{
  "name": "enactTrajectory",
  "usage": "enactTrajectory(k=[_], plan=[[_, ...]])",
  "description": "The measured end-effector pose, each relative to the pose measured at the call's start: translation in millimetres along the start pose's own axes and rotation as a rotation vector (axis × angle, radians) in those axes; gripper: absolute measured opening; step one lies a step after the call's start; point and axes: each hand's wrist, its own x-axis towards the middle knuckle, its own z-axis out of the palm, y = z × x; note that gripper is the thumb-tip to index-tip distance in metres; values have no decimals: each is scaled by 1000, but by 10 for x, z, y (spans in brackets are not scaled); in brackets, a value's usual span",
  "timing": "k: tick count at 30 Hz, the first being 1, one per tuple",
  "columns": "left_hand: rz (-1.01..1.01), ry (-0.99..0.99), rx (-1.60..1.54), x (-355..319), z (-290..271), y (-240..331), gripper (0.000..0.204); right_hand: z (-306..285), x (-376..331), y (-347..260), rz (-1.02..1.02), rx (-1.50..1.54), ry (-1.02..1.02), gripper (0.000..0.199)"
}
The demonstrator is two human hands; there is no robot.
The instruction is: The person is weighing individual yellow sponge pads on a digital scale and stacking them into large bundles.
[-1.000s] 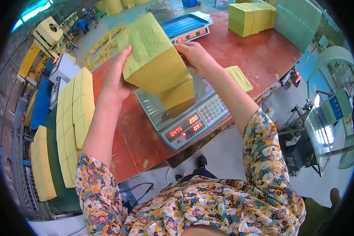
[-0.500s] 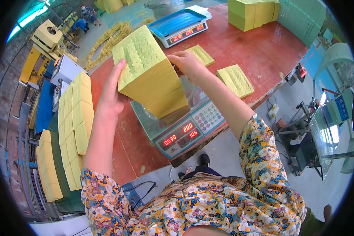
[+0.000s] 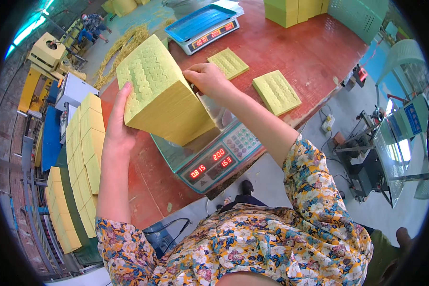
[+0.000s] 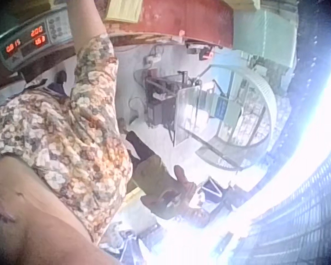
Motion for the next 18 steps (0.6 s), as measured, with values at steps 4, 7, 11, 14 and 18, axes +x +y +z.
enactTrajectory(k=[4,7,11,14,18], plan=[[63,34,15,-16,55,-21,50,27,-24,71,-46,-28,77,36],[68,47,-63,-34,71,-60,49,63,-27,139,-135,23,111,35],[128,31,-224,35,-43,-183,49,100,-47,243,-165,132,117,31],[170,202,-199,243,-188,-411,54,102,-46,363,-41,296,93,31],[121,238,-186,468,-405,-746,53,133,21,505,-23,417,101,33]])
